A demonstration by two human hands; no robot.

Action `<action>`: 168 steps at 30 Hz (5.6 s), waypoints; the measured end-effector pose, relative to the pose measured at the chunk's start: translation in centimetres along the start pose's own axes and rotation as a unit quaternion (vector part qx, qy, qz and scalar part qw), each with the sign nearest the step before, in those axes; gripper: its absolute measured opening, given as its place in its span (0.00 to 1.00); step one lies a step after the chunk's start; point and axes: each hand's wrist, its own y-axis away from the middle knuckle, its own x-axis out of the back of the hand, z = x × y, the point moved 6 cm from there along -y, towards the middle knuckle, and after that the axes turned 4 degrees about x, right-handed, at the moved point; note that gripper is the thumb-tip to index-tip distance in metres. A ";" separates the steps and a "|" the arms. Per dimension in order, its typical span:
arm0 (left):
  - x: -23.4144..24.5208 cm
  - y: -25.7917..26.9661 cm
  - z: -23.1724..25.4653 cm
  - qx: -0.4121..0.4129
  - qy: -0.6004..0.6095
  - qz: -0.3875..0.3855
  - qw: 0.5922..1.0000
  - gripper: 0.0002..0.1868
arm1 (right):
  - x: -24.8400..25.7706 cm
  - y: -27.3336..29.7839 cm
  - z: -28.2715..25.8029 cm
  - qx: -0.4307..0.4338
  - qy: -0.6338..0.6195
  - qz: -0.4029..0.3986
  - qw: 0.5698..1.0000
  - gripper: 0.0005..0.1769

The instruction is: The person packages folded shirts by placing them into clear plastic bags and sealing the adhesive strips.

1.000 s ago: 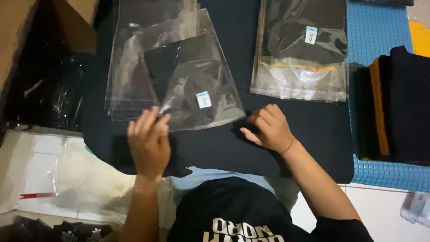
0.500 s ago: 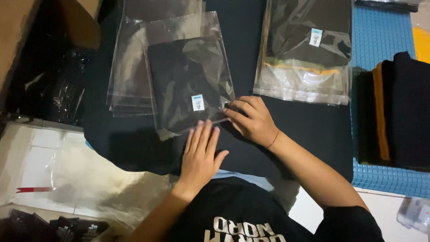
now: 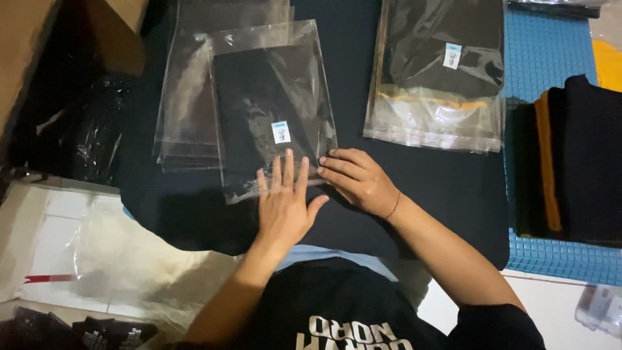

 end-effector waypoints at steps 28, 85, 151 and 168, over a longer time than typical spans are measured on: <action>-0.8 -5.2 -2.8 0.054 -0.055 -0.103 0.992 0.38 | 0.2 0.4 0.0 -0.025 -0.008 -0.027 0.999 0.15; 1.2 -22.8 -12.4 0.145 -0.007 -0.223 0.964 0.34 | -13.8 -8.5 20.8 -0.453 0.082 -0.291 0.839 0.36; -9.3 -31.9 6.0 -0.047 0.512 -0.056 0.856 0.25 | 21.1 8.7 28.4 -0.528 -0.025 0.118 0.840 0.19; -10.0 -30.9 6.0 0.003 0.487 -0.105 0.867 0.36 | 28.8 4.6 18.1 -0.358 0.012 0.106 0.928 0.26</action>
